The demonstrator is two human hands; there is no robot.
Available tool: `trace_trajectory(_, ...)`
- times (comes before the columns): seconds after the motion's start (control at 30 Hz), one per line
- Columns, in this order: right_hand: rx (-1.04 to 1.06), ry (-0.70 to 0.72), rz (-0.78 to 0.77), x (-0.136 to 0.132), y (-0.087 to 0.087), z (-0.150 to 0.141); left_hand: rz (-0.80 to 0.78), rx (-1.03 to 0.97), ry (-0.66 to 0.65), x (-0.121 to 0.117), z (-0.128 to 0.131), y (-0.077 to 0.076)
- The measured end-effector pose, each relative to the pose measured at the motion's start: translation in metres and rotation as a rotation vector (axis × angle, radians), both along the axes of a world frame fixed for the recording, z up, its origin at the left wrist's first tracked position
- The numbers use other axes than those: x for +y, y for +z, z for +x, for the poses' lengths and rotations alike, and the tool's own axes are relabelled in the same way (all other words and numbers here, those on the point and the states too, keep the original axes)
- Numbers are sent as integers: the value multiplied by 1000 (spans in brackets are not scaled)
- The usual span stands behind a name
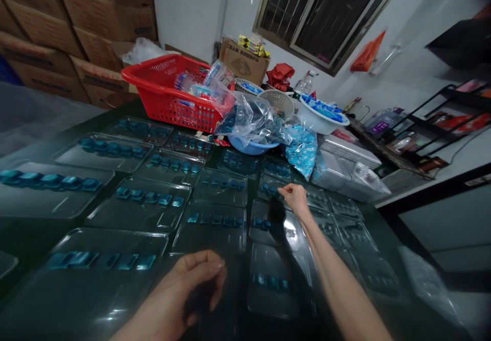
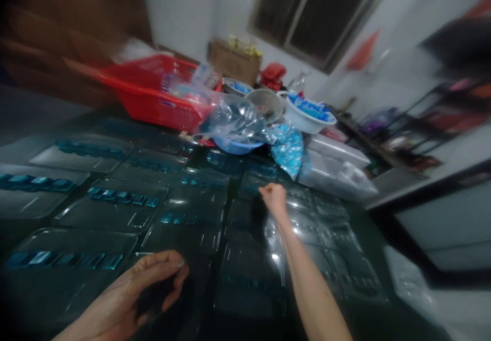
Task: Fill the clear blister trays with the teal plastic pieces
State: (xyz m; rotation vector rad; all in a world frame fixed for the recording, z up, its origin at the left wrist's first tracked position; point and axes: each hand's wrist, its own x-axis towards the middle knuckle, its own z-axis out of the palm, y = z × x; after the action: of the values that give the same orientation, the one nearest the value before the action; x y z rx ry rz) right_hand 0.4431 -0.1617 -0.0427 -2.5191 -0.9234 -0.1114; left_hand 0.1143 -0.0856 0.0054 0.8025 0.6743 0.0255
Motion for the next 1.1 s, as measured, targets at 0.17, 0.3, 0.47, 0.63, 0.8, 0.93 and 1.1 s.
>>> trace_trajectory(0.17,32,1,9,1,-3,1,-7,-4,-3,-2,3,-2)
trace_trajectory(0.3,78,-3,78,2,-4,-2,-17,14,-4,-2,3,2)
trace_trajectory(0.47,189,0,269,-4,14,-22,-4,-20,7,-1,0,10)
trace_trajectory(0.63,498,130,410,-18,38,-91,55,-34,79,-6,4,11)
trace_trajectory(0.8,971,283,547,-28,49,-169,120,-61,90,-18,12,12)
trace_trajectory(0.93,1157,313,648,-29,49,-196,187,-21,134,-24,11,10)
trace_trajectory(1.1,1140,302,662,-30,43,-208,246,-23,158,-27,5,7)
